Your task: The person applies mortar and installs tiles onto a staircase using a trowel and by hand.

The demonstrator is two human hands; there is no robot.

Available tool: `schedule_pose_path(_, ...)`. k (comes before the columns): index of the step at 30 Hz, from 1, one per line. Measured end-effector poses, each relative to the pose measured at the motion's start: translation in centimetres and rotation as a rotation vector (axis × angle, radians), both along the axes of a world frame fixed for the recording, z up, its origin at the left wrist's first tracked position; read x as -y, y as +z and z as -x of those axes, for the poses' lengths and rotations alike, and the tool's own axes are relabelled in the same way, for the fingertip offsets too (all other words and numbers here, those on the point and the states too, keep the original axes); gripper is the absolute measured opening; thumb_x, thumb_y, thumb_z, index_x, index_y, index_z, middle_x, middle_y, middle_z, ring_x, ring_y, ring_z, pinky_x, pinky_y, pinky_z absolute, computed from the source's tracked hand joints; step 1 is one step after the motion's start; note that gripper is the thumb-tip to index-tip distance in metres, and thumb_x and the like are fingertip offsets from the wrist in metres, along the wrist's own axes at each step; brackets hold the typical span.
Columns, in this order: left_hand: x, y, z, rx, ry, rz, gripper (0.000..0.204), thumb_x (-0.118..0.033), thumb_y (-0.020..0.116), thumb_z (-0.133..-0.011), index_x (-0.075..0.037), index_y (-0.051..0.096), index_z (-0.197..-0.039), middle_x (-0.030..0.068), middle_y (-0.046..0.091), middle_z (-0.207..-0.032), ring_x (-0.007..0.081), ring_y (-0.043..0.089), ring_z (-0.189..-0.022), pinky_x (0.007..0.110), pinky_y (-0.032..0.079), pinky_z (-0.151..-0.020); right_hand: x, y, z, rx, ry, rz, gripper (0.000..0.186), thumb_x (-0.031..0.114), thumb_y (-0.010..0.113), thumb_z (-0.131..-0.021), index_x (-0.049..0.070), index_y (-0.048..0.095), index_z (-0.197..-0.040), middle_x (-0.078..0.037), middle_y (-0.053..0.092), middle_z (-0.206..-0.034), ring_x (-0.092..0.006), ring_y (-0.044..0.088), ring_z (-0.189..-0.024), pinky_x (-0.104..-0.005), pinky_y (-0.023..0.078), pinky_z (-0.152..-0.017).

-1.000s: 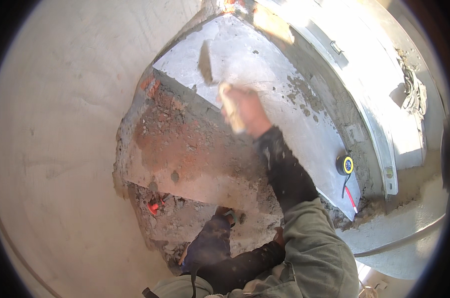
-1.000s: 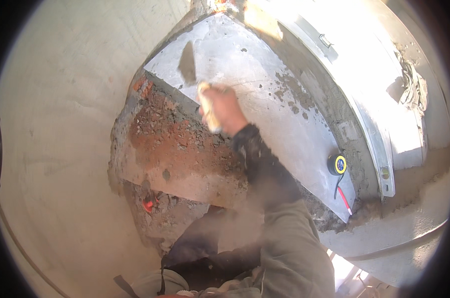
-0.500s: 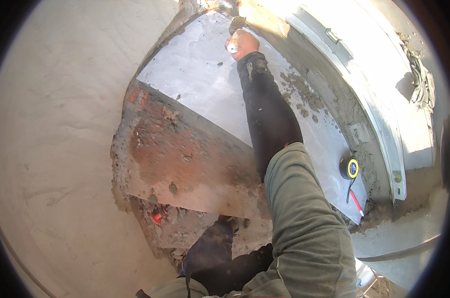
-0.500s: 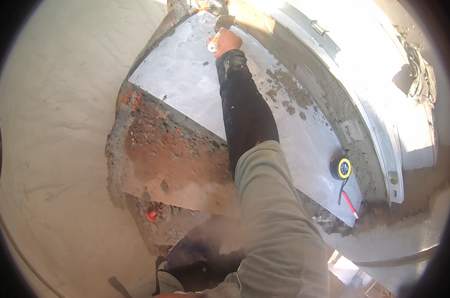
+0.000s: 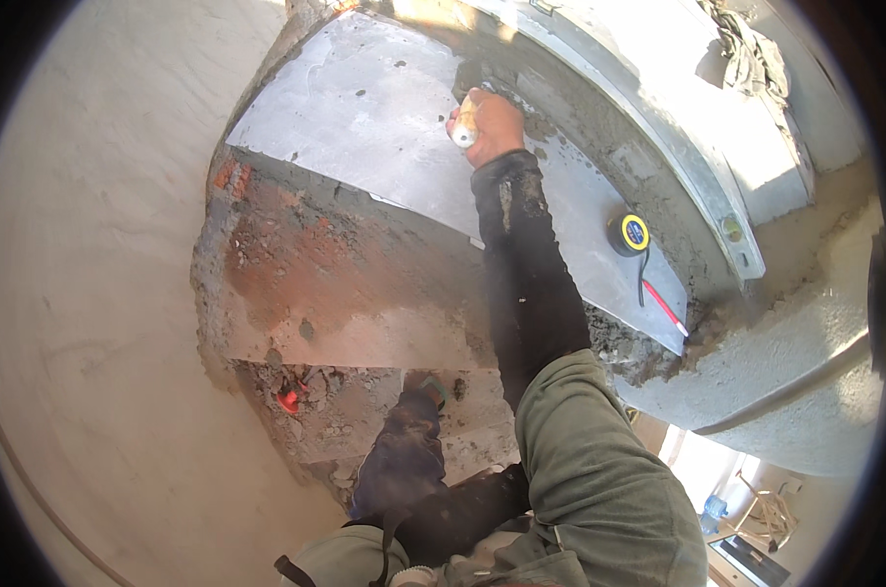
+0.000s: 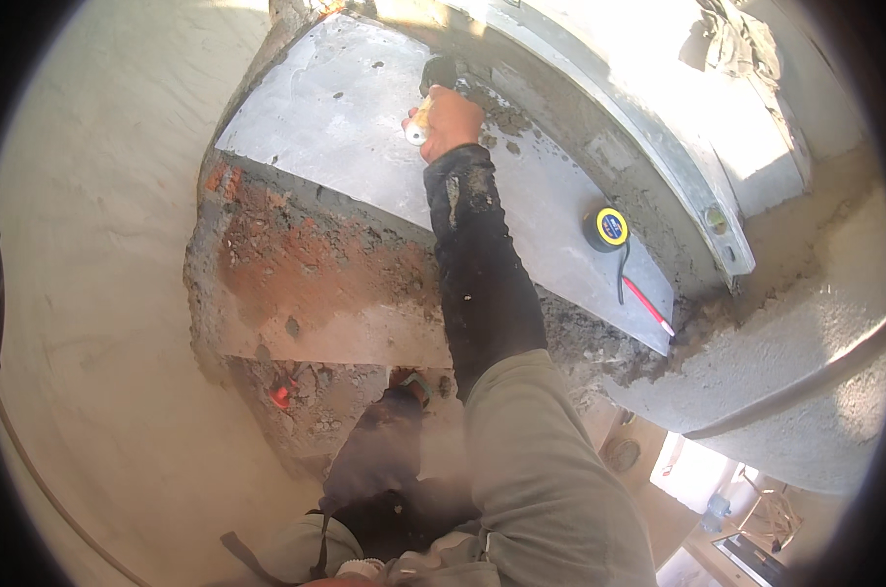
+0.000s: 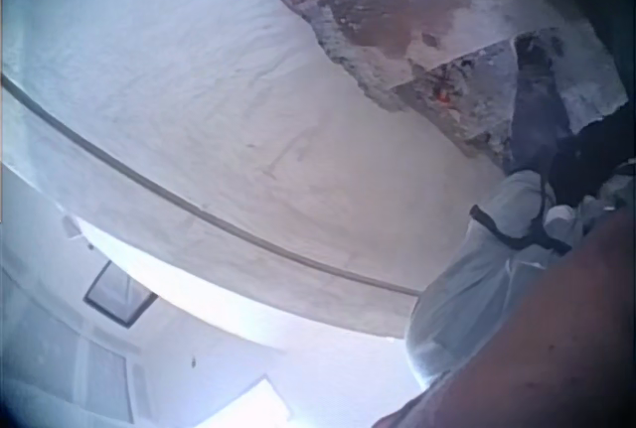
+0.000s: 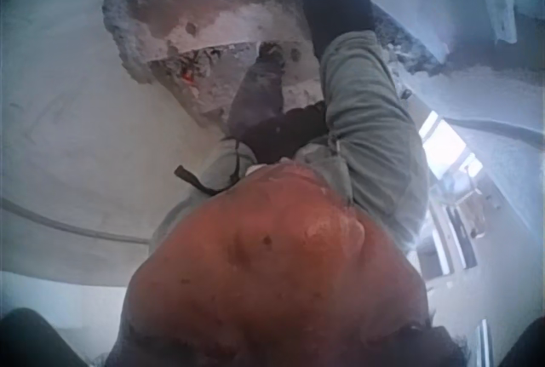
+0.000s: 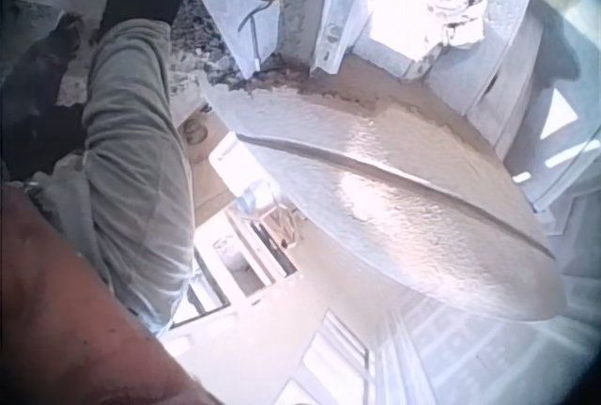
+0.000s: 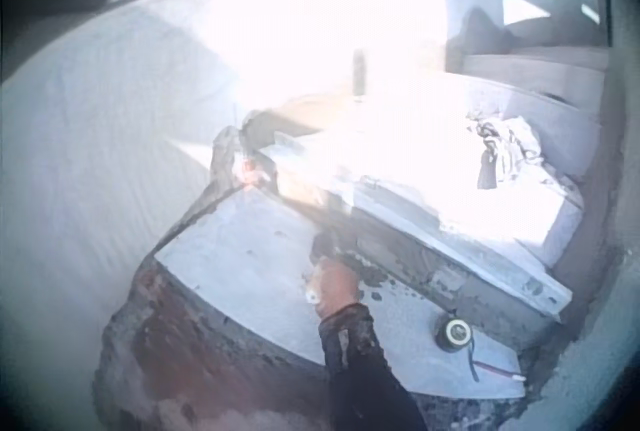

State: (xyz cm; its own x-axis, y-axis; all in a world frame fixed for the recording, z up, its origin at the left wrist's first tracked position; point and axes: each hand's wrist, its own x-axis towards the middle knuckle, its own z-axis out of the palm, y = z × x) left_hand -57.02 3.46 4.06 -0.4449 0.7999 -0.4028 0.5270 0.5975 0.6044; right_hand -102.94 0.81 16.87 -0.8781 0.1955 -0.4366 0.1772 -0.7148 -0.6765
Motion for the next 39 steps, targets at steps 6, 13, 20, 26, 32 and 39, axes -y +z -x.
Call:
schedule_pose_path(6, -1.3, 0.9, -3.2, -0.008, -0.007, -0.034, 0.028, -0.024, 0.056, -0.091, -0.012, 0.076, -0.106, 0.0152, 0.072, -0.107, 0.0373, 0.068, -0.102, 0.071, 0.042, -0.091, -8.4, -2.2, -7.3, -0.028, 0.152, -0.118, 0.023, 0.017, 0.056, -0.1, -0.002, 0.053, -0.113, -0.013, 0.06, -0.091, -0.0196, 0.059, -0.064, -0.0345, 0.053, -0.05)
schedule_pose_path(13, -3.8, 1.9, -6.5, -0.007, 0.013, -0.081, 0.028, -0.024, 0.056, -0.091, -0.012, 0.076, -0.107, 0.0149, 0.072, -0.108, 0.0376, 0.068, -0.102, 0.071, 0.042, -0.091, -12.0, 1.2, -16.8, -0.144, 0.543, -1.07, 0.03, 0.022, 0.054, -0.101, 0.0, 0.059, -0.121, -0.006, 0.06, -0.089, -0.014, 0.06, -0.065, -0.0302, 0.049, -0.051)
schedule_pose_path(20, -1.4, 5.5, -3.6, 0.041, -0.108, 0.003, 0.028, -0.023, 0.058, -0.09, -0.013, 0.076, -0.108, 0.0149, 0.071, -0.11, 0.0379, 0.067, -0.103, 0.071, 0.042, -0.091, -13.0, 2.5, -15.0, -0.132, 0.921, -1.803, 0.032, 0.025, 0.057, -0.096, 0.001, 0.065, -0.115, -0.023, 0.07, -0.097, -0.0393, 0.067, -0.093, -0.0463, 0.052, -0.08)
schedule_pose_path(26, -3.5, 3.1, -5.9, -0.047, -0.063, -0.005, 0.028, -0.022, 0.058, -0.09, -0.012, 0.075, -0.109, 0.0144, 0.071, -0.109, 0.0374, 0.066, -0.103, 0.071, 0.042, -0.091, -20.8, -1.0, -8.3, -0.125, 0.715, -2.052, 0.033, 0.029, 0.054, -0.097, 0.002, 0.068, -0.11, -0.025, 0.07, -0.106, -0.0442, 0.065, -0.101, -0.0492, 0.051, -0.088)
schedule_pose_path(32, -2.1, 4.1, -4.2, -0.023, -0.037, -0.061, 0.025, -0.025, 0.061, -0.087, -0.012, 0.075, -0.104, 0.0136, 0.07, -0.103, 0.0362, 0.066, -0.101, 0.07, 0.042, -0.09, -16.1, -0.6, -11.4, -0.038, 0.455, -2.149, 0.029, 0.027, 0.055, -0.095, 0.007, 0.068, -0.112, -0.023, 0.07, -0.105, -0.0401, 0.068, -0.097, -0.0498, 0.054, -0.083)
schedule_pose_path(39, -3.5, -0.4, -7.6, 0.0, 0.119, -0.231, 0.022, -0.025, 0.062, -0.084, -0.012, 0.074, -0.098, 0.0111, 0.07, -0.098, 0.0319, 0.068, -0.093, 0.063, 0.044, -0.085, -3.6, 0.0, -21.0, -0.583, 0.132, -2.153, 0.026, 0.009, 0.057, -0.094, 0.013, 0.068, -0.117, -0.011, 0.055, -0.084, -0.0261, 0.058, -0.073, -0.0385, 0.048, -0.056)
